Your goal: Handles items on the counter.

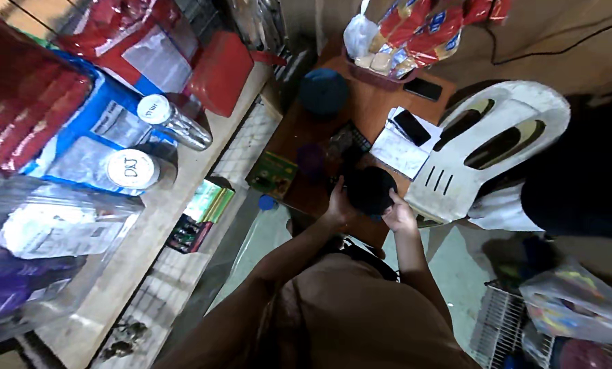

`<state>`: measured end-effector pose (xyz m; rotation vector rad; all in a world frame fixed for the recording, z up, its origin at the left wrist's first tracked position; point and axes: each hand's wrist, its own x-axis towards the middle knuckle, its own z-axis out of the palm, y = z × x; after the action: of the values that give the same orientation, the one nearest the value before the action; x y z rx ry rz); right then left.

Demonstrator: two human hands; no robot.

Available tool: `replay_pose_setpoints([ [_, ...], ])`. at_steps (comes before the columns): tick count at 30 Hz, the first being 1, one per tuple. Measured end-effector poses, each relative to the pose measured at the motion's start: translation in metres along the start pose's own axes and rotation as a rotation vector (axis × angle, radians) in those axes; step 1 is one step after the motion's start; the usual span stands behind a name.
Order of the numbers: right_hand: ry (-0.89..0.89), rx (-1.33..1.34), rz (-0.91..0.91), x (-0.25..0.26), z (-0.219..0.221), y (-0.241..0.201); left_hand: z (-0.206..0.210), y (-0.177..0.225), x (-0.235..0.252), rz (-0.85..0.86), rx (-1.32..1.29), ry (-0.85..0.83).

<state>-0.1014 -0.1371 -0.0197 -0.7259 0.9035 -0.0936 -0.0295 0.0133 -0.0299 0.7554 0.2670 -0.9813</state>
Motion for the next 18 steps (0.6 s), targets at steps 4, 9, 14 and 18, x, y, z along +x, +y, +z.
replay_pose_setpoints([
  [4, 0.046, 0.155, 0.007, 0.016, 0.006, 0.001, -0.002, -0.002, 0.011, -0.016, -0.187, 0.108],
  [9, 0.034, 0.34, -0.076, 0.026, 0.005, -0.001, 0.001, 0.015, 0.01, -0.038, 0.127, 0.26],
  [14, -0.06, 0.249, -0.164, -0.027, -0.003, -0.022, -0.136, 0.019, -0.016, 0.212, 1.062, 0.208],
  [18, -0.051, 0.25, -0.232, -0.022, -0.05, -0.028, -0.21, 0.07, -0.016, 0.537, 1.471, 0.728],
])
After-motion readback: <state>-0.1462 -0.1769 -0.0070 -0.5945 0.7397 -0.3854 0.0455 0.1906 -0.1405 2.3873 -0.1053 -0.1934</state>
